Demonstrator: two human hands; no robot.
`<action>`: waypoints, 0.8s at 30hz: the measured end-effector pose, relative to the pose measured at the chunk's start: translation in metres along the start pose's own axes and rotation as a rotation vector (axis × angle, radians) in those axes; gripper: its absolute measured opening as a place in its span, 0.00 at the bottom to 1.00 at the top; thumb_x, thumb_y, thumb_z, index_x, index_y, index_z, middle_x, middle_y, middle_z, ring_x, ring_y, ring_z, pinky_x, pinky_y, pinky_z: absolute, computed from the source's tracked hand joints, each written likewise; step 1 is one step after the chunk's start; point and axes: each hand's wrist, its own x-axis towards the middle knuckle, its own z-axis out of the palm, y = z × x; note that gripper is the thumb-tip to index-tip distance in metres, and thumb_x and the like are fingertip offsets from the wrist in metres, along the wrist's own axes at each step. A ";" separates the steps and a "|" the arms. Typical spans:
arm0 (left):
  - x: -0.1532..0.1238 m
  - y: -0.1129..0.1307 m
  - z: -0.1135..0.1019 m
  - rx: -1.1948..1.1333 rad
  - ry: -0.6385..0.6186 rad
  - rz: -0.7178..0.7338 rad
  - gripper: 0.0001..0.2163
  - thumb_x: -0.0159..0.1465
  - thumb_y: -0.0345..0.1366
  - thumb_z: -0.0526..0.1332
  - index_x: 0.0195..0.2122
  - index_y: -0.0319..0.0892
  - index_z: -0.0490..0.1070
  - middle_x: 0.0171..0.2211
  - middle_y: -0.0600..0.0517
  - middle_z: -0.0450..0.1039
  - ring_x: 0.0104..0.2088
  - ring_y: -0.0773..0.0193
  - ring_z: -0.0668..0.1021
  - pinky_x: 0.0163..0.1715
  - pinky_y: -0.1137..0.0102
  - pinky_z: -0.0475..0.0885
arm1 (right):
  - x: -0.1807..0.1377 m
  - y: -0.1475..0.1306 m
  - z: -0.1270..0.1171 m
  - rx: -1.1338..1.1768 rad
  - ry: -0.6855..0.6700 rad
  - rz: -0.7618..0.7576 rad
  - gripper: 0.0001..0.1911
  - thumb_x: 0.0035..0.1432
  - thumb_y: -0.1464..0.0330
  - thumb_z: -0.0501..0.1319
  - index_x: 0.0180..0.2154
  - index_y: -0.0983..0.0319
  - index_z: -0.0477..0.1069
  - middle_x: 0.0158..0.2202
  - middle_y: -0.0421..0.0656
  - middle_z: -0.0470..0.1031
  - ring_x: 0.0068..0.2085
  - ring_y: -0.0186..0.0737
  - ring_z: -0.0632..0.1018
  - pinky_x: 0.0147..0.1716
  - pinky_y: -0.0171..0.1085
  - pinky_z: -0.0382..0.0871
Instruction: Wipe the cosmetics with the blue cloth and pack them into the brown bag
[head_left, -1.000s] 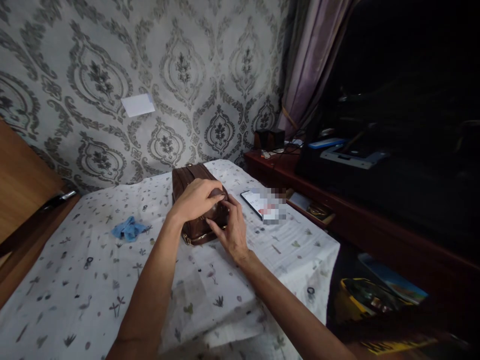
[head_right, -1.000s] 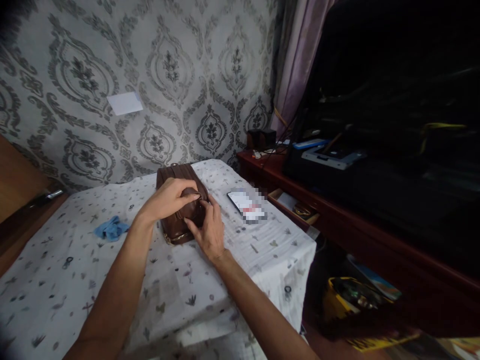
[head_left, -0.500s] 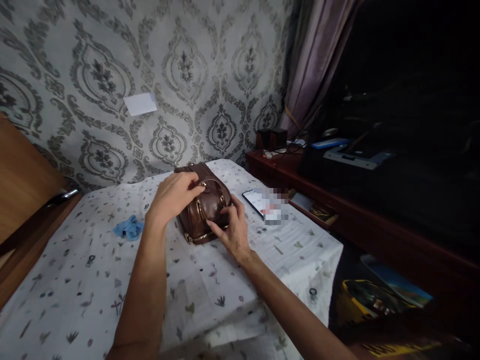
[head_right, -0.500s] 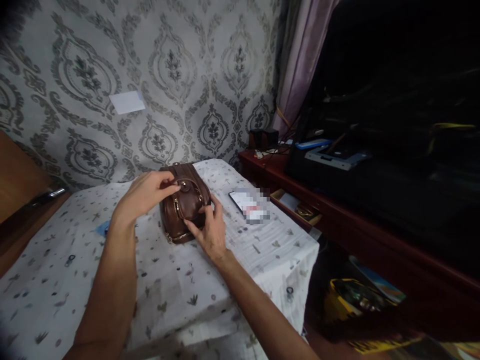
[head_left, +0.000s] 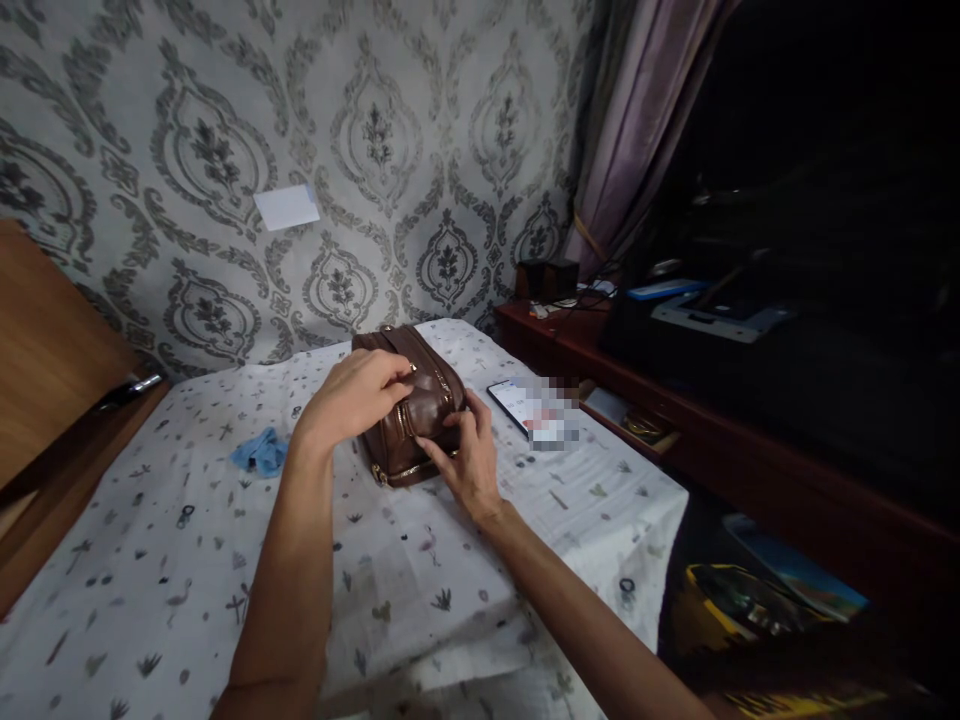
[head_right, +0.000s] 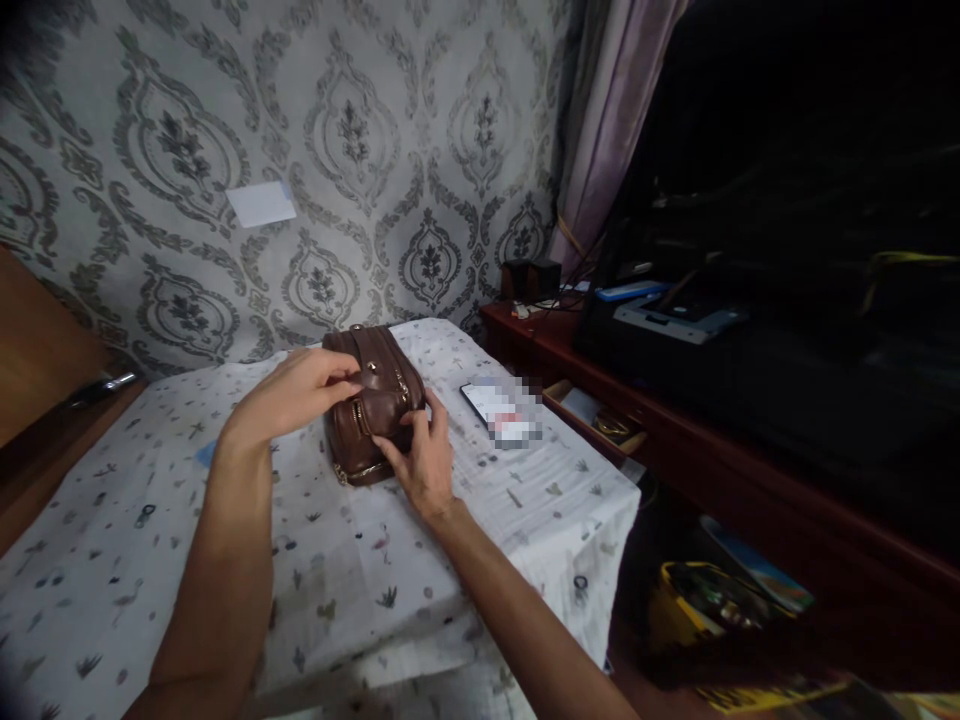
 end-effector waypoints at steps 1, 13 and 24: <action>0.000 0.000 0.000 -0.003 -0.018 0.013 0.11 0.61 0.31 0.59 0.21 0.42 0.64 0.19 0.58 0.62 0.23 0.66 0.65 0.27 0.69 0.54 | 0.000 0.000 0.000 -0.002 0.004 0.000 0.24 0.60 0.45 0.60 0.41 0.58 0.66 0.61 0.57 0.62 0.61 0.58 0.69 0.54 0.57 0.72; 0.002 -0.003 0.002 -0.011 -0.176 0.113 0.11 0.62 0.32 0.58 0.22 0.42 0.64 0.21 0.56 0.64 0.25 0.66 0.67 0.26 0.70 0.57 | 0.000 0.001 0.000 0.003 -0.004 0.005 0.23 0.60 0.46 0.61 0.42 0.58 0.66 0.61 0.56 0.62 0.62 0.58 0.68 0.56 0.57 0.70; 0.014 0.022 0.033 0.047 0.010 0.139 0.08 0.67 0.33 0.58 0.43 0.45 0.76 0.44 0.49 0.79 0.49 0.53 0.77 0.48 0.64 0.69 | 0.004 -0.002 -0.006 0.128 0.042 0.104 0.13 0.63 0.55 0.59 0.36 0.58 0.67 0.57 0.54 0.64 0.61 0.53 0.69 0.58 0.55 0.68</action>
